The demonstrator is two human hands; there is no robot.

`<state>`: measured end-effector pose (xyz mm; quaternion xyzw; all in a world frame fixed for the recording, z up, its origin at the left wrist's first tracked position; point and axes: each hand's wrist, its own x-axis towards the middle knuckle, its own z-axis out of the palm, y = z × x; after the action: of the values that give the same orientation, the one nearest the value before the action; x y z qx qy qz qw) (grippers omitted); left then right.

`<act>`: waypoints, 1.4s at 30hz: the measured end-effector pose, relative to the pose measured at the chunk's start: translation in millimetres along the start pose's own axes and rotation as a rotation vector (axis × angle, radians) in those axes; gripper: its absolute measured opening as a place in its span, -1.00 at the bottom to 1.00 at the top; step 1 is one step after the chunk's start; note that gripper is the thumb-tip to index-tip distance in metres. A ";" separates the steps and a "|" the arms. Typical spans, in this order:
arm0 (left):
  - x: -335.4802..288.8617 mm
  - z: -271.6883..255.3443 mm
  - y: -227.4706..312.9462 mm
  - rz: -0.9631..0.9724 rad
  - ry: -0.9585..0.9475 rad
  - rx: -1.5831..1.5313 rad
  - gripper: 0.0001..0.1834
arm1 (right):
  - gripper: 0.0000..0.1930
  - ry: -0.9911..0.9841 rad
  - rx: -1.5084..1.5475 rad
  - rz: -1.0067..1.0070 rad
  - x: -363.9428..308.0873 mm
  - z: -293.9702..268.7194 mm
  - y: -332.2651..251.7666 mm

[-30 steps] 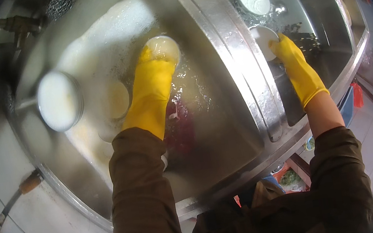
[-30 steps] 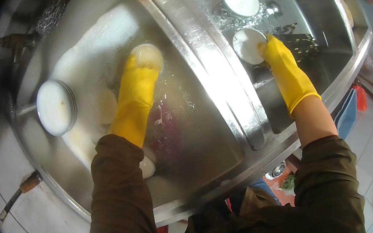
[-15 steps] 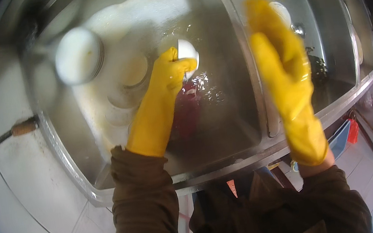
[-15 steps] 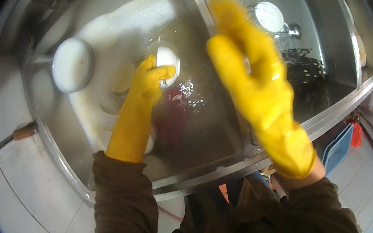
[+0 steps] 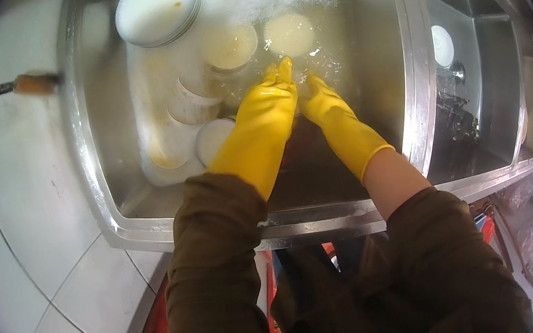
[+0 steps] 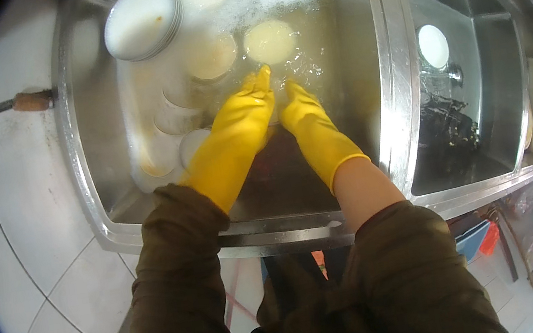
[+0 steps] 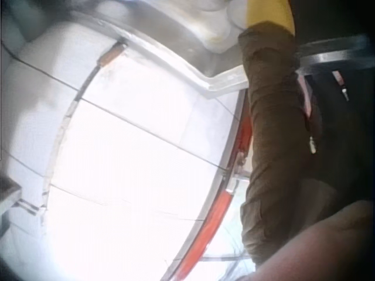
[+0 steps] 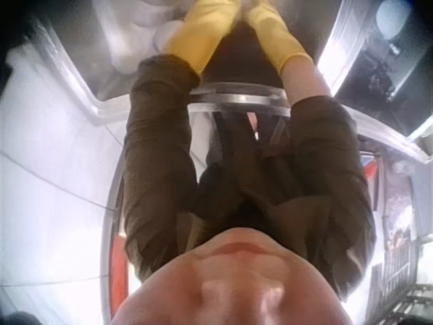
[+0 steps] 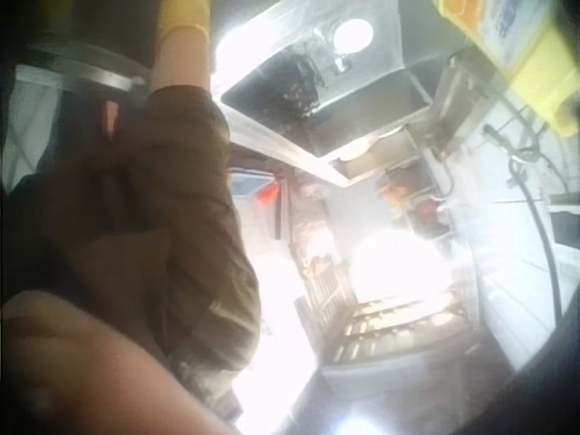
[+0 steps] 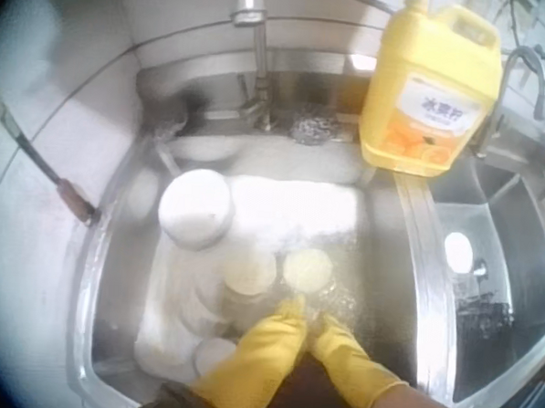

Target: The person washes chopsticks, a ladle, and small bowls in a stainless steel sink using a pink sponge. They scrub each item under running water and place the cleaned items into a drying rack.

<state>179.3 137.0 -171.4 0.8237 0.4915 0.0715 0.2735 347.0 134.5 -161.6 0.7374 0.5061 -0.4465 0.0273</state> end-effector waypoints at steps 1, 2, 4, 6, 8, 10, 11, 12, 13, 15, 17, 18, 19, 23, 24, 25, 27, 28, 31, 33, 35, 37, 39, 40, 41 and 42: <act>9.3 7.9 -3.1 0.002 -0.029 0.067 -0.68 | -0.33 -0.071 -0.068 -0.039 -0.9 -0.3 -0.4; 15.9 16.0 -6.1 -0.009 -0.066 0.136 -0.69 | -0.40 -0.090 -0.130 -0.054 -2.3 -1.8 0.7; 28.0 30.2 -11.7 -0.033 -0.141 0.273 -0.70 | -0.48 0.138 0.008 -0.044 -2.6 2.2 1.5; 34.4 38.6 -12.5 -0.040 -0.187 0.297 -0.68 | -0.52 0.264 0.505 0.206 0.8 12.4 6.6; 35.8 36.2 -7.4 -0.028 -0.212 0.137 -0.67 | -0.48 0.269 0.318 0.226 10.5 27.2 15.8; 35.8 22.1 2.6 -0.194 -0.319 0.116 -0.73 | -0.41 0.238 0.427 0.320 25.7 36.7 30.5; 35.3 11.9 9.8 -0.292 -0.382 0.127 -0.75 | -0.36 0.153 0.624 0.374 34.7 37.7 39.3; 32.8 -1.5 15.3 -0.274 -0.448 0.125 -0.75 | -0.31 0.059 0.825 0.424 41.4 36.4 48.3; 29.9 -17.3 17.7 -0.259 -0.512 0.127 -0.74 | -0.30 -0.024 0.706 0.389 51.3 33.3 53.4; 16.3 -49.8 17.9 -0.365 -0.560 -0.080 -0.66 | -0.29 -0.067 0.372 0.221 61.3 28.7 56.4; -7.4 -76.9 16.9 -0.586 -0.485 -0.499 -0.59 | -0.39 0.247 0.755 0.329 61.5 25.0 49.4; -24.1 -84.7 22.3 -0.690 -0.390 -0.690 -0.59 | -0.39 0.320 0.682 0.223 57.4 25.6 42.5; -44.2 -91.7 30.2 -0.784 -0.266 -0.880 -0.59 | -0.39 0.479 0.606 0.140 51.0 27.5 33.7; -92.9 -101.6 66.7 -0.973 0.162 -1.480 -0.55 | -0.39 0.059 -0.005 -0.034 21.2 28.9 9.0; -98.3 -99.8 73.8 -0.933 0.245 -1.615 -0.63 | -0.41 0.037 -0.143 -0.262 16.6 24.8 9.0; -100.4 -96.8 78.6 -0.982 0.271 -1.606 -0.63 | -0.41 0.102 -0.159 -0.253 17.0 23.3 5.4; -99.0 -89.2 80.5 -1.069 0.335 -1.601 -0.64 | -0.40 0.302 -0.260 -0.177 21.2 17.3 0.7; -94.4 -83.7 77.8 -1.008 0.417 -1.636 -0.68 | -0.37 0.295 -0.185 0.055 23.8 15.3 -3.6; -90.7 -75.0 59.4 -0.985 0.379 -1.669 -0.64 | -0.44 0.048 -0.344 0.048 21.4 8.0 -28.6; -91.1 -70.6 51.2 -0.732 0.395 -1.649 -0.72 | -0.51 -0.164 0.190 -0.039 -2.5 -7.5 -44.6; -93.0 -66.5 48.4 -0.798 0.290 -1.493 -0.75 | -0.59 -0.378 0.704 -0.046 -41.2 -32.5 -55.9; -94.0 -61.8 49.4 -0.755 0.349 -1.529 -0.84 | -0.71 -0.457 0.957 -0.400 -87.8 -53.5 -59.9; -93.7 -57.0 51.7 -0.688 0.394 -1.500 -0.84 | -0.71 -0.359 0.702 -0.678 -115.0 -64.4 -69.0; -92.5 -55.2 50.1 -0.615 0.363 -1.456 -0.76 | -0.73 -0.399 0.692 -0.844 -120.7 -63.6 -75.4; -92.9 -53.2 51.3 -0.352 0.446 -1.418 -0.69 | -0.73 -0.368 0.633 -1.018 -124.1 -60.4 -82.2; -90.6 -51.5 50.6 -0.166 0.552 -1.236 -0.66 | -0.74 -0.272 0.532 -1.118 -123.0 -55.0 -90.3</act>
<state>152.5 61.1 -88.0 0.4275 0.4738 0.5253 0.5629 301.2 116.6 -7.0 0.2798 0.6786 -0.5936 -0.3300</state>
